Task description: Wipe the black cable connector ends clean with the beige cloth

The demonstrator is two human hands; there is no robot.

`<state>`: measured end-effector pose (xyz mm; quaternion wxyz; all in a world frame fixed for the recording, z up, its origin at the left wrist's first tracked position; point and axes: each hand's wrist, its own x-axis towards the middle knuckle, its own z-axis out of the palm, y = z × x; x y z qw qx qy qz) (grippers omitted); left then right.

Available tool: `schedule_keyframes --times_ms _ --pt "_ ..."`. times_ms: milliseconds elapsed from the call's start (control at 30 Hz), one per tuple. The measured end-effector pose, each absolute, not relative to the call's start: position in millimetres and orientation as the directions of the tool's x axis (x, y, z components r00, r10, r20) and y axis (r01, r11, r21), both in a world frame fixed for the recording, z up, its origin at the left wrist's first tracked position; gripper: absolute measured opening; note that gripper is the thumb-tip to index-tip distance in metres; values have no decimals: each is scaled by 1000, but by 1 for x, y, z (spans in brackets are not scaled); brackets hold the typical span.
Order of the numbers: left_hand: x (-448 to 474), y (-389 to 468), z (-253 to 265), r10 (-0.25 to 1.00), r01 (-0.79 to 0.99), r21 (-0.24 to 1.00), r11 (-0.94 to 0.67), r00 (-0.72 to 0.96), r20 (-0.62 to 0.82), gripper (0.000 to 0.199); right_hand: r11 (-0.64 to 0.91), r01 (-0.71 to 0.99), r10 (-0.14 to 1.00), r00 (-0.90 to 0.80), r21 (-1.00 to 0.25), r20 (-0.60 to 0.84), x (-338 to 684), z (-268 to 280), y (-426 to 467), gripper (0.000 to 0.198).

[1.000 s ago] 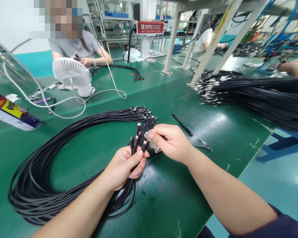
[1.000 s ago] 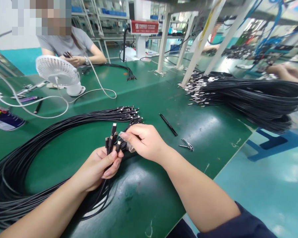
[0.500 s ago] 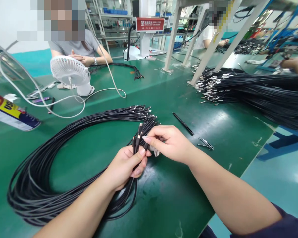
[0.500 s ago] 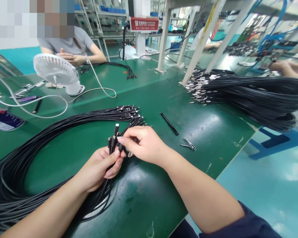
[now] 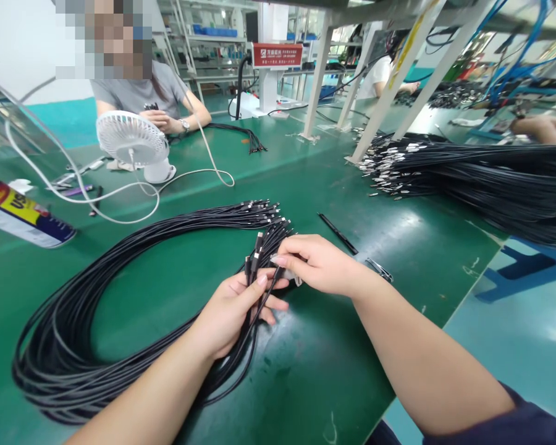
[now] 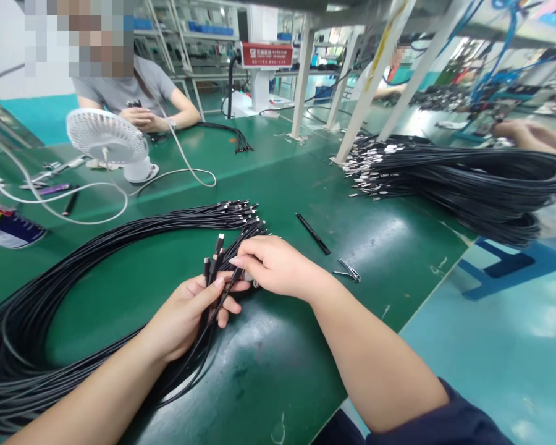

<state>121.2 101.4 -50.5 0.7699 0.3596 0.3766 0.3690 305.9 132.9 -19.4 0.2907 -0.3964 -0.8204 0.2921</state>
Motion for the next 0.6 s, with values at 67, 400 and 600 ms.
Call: schedule_keyframes --times_ms 67,400,600 --pt "119 101 -51 838 -334 804 492 434 -332 36 493 490 832 -506 -719 226 307 -21 134 25" --pt "114 102 -50 789 -437 704 560 540 -292 33 543 356 831 -95 -761 549 300 -30 135 23" --pt "116 102 -55 728 -338 723 602 604 -324 27 409 194 905 39 -892 423 295 -40 137 29"
